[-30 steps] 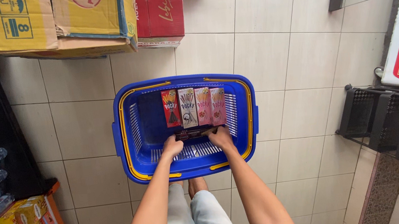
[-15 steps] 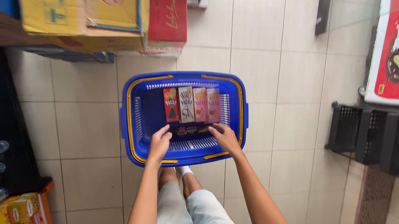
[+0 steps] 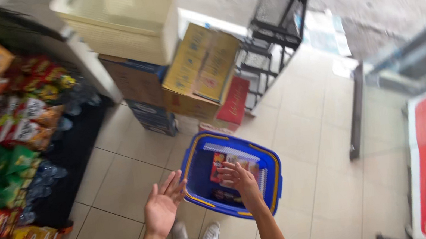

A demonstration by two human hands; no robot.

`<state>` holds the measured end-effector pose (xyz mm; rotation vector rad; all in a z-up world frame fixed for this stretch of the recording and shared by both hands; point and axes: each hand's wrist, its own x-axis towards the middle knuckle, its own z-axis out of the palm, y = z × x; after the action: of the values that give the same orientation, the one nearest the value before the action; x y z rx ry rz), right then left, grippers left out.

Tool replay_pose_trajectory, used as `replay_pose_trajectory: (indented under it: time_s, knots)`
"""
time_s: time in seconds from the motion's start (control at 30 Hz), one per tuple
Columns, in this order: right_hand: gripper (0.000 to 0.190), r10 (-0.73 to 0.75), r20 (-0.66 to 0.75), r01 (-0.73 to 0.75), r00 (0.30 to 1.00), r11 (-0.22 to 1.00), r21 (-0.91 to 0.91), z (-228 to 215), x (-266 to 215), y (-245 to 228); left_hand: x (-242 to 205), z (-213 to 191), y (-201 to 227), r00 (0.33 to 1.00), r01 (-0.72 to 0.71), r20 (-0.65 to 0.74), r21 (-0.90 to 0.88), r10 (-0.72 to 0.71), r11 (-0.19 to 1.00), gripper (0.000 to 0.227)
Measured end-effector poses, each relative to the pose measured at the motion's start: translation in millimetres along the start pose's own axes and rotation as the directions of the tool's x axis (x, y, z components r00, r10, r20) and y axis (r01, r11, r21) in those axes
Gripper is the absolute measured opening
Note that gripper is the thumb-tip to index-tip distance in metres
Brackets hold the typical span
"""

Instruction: The person picks up snack boxes and packs from a store shelf and places them into a blue shopping basket on the floor.

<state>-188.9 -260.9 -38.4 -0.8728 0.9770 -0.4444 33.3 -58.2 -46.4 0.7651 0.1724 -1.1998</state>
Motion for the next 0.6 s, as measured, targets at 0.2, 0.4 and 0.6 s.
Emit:
replay_pose_trajectory:
  time_s: [0.2, 0.4, 0.6]
  knots:
    - [0.09, 0.03, 0.332, -0.127, 0.943, 0.953, 0.275, 111, -35, -32, -105, -68, 72, 0.843, -0.331, 0.275, -0.415, 0.463, 0.847, 0.08]
    - [0.097, 0.104, 0.586, -0.325, 0.804, 0.901, 0.286, 239, -85, -16, -239, -148, 123, 0.607, -0.504, 0.277, -0.591, 0.745, 0.63, 0.08]
    - [0.095, 0.178, 0.731, -0.423, 0.658, 0.891, 0.164, 357, -158, 49, -394, -222, 145, 0.478, -0.691, 0.201, -0.515, 0.855, 0.507, 0.074]
